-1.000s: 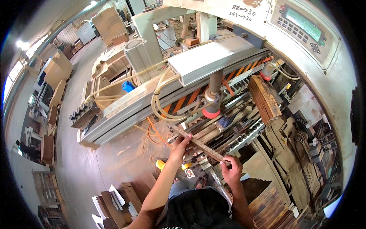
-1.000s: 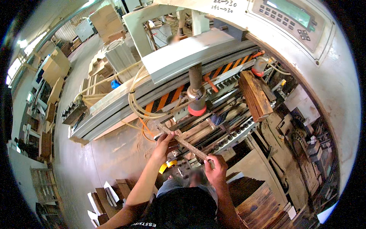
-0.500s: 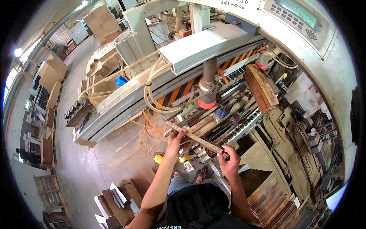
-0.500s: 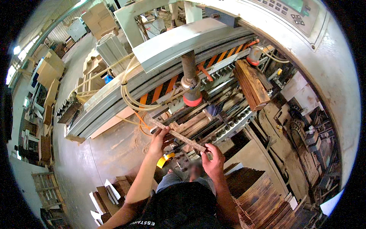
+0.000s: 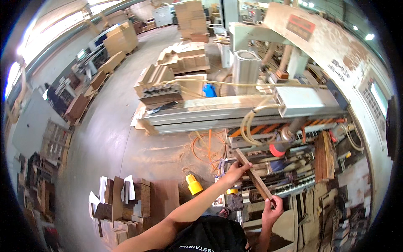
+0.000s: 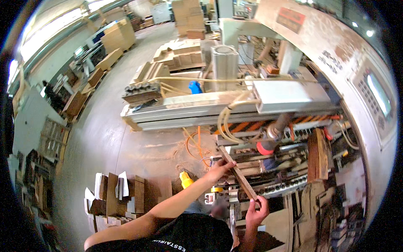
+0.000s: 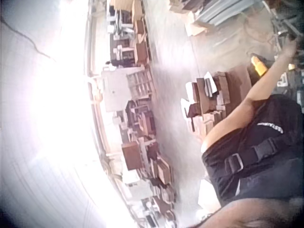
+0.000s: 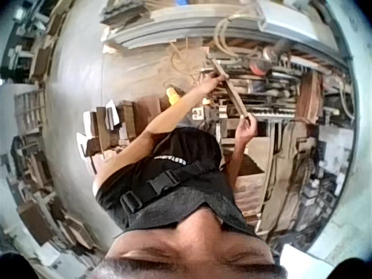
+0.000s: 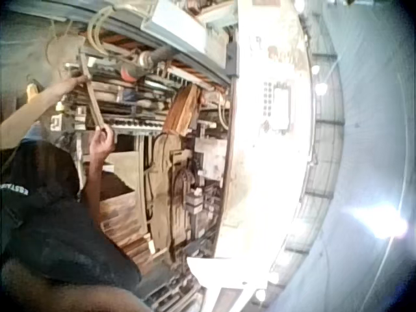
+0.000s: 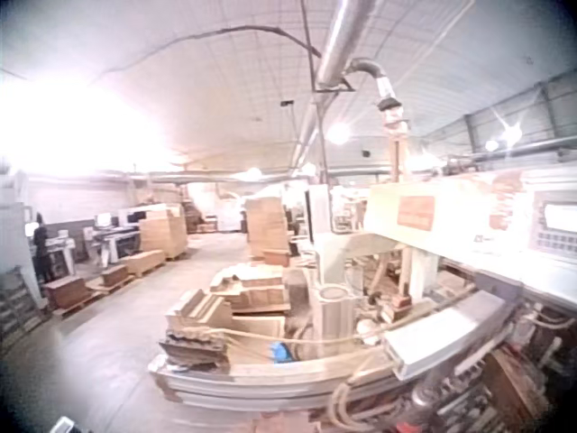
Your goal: The person measures a wooden board with a caliper. The person then feeds wooden boards one at a time into an industrial woodworking machine, aligning them by hand. They pick up a stack of processed boards and place them into the machine for further processing.
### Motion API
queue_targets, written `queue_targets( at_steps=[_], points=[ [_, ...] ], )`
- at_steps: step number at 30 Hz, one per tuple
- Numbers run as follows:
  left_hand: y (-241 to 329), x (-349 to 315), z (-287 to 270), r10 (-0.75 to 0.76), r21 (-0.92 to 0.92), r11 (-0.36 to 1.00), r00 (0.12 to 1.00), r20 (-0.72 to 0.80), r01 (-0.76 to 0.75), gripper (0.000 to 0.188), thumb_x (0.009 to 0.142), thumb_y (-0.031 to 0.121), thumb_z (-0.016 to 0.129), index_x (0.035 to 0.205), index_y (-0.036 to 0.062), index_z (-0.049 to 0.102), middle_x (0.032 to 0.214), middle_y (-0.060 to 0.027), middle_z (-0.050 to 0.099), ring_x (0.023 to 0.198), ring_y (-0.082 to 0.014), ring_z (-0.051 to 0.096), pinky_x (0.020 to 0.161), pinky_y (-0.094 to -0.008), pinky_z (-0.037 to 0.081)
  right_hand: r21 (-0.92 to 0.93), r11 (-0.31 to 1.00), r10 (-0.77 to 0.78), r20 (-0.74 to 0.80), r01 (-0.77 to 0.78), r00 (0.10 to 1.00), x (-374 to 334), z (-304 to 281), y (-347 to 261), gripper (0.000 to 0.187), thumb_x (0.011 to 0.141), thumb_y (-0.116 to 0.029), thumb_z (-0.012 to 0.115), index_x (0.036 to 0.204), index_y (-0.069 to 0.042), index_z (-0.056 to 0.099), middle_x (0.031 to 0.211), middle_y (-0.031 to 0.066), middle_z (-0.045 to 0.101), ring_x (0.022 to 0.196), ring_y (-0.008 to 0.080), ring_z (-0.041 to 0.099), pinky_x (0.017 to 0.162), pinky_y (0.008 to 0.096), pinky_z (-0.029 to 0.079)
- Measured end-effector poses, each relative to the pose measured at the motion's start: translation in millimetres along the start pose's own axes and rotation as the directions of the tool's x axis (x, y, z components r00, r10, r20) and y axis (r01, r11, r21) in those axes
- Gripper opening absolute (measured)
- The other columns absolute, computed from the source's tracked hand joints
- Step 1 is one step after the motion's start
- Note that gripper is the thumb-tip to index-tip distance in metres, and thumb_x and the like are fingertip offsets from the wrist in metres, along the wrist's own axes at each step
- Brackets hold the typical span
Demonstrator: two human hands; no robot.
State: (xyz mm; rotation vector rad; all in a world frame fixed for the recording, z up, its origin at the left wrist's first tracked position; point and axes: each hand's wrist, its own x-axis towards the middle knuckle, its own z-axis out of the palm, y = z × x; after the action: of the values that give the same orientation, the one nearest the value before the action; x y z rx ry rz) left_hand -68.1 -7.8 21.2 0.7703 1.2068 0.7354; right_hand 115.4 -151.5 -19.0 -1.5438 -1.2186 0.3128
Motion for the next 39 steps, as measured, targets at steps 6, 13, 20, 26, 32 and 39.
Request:
queue_targets(
  at_steps=[6,13,20,26,32,39],
  points=[
    [-14.9,-6.8,-14.1,0.182,0.269,0.946,0.983,0.017,-0.179,0.075,0.083,0.056,0.059,0.127,-0.0023,0.04,0.108,-0.0134,0.059,0.091,-0.0198,0.06,0.079,-0.0337,0.048,-0.031,0.998,0.055,-0.04,-0.056,0.998,-0.3,7.1,-4.3,0.022,0.085,-0.008,0.062,0.105,0.0,0.058,0.088,0.0123,0.06,0.072,0.0218,0.057,0.061,0.0347,0.047],
    [82.5,-96.8,-83.5,0.976,0.794,0.025,0.188,0.112,-0.607,0.039,0.076,0.02,0.071,0.109,0.0053,0.057,0.097,-0.0106,0.063,0.09,-0.0276,0.062,0.078,-0.0384,0.048,-0.123,0.988,0.08,-0.071,-0.089,0.994,-0.2,9.0,-17.8,0.021,0.085,-0.007,0.062,0.104,0.002,0.058,0.084,0.0128,0.059,0.072,0.0203,0.057,0.057,0.0332,0.046],
    [195.3,-122.6,-175.8,0.994,0.99,0.007,0.11,0.009,-0.139,0.023,0.076,0.012,0.066,0.099,0.0063,0.063,0.101,-0.0061,0.062,0.098,-0.0249,0.055,0.089,-0.0384,0.038,-0.311,0.93,0.124,-0.232,-0.195,0.965,-10.2,-1.5,-37.6,0.042,0.087,-0.017,0.06,0.123,0.001,0.05,0.117,0.0179,0.054,0.104,0.0283,0.054,0.089,0.0402,0.043],
    [198.0,-128.7,-203.2,0.975,0.984,-0.01,0.216,0.048,-0.176,0.018,0.076,0.013,0.067,0.093,0.0073,0.066,0.091,-0.0046,0.059,0.09,-0.0243,0.055,0.082,-0.0373,0.038,-0.371,0.878,0.151,-0.384,-0.302,0.911,-22.5,-6.5,-62.2,0.035,0.092,-0.018,0.057,0.12,0.003,0.053,0.111,0.0167,0.058,0.099,0.0251,0.054,0.085,0.0359,0.044],
    [204.0,-113.8,-198.9,0.963,0.947,-0.02,0.249,0.104,-0.32,0.013,0.076,0.009,0.066,0.088,0.0065,0.067,0.086,-0.0062,0.059,0.087,-0.0239,0.055,0.079,-0.0373,0.039,-0.255,0.916,0.158,-0.478,-0.309,0.864,-28.8,7.5,-93.8,0.035,0.093,-0.026,0.055,0.114,0.003,0.056,0.106,0.0179,0.057,0.094,0.0283,0.055,0.082,0.0428,0.045],
    [180.4,-110.1,-208.8,0.999,0.876,-0.029,0.003,0.035,-0.481,0.008,0.078,-0.001,0.057,0.083,0.0021,0.062,0.081,-0.0114,0.058,0.077,-0.0268,0.054,0.071,-0.0357,0.042,-0.183,0.955,0.104,-0.535,-0.235,0.838,-43.2,33.6,-112.3,0.025,0.084,-0.016,0.062,0.098,0.005,0.062,0.087,0.0132,0.063,0.082,0.0213,0.058,0.075,0.0337,0.046]
  ],
)
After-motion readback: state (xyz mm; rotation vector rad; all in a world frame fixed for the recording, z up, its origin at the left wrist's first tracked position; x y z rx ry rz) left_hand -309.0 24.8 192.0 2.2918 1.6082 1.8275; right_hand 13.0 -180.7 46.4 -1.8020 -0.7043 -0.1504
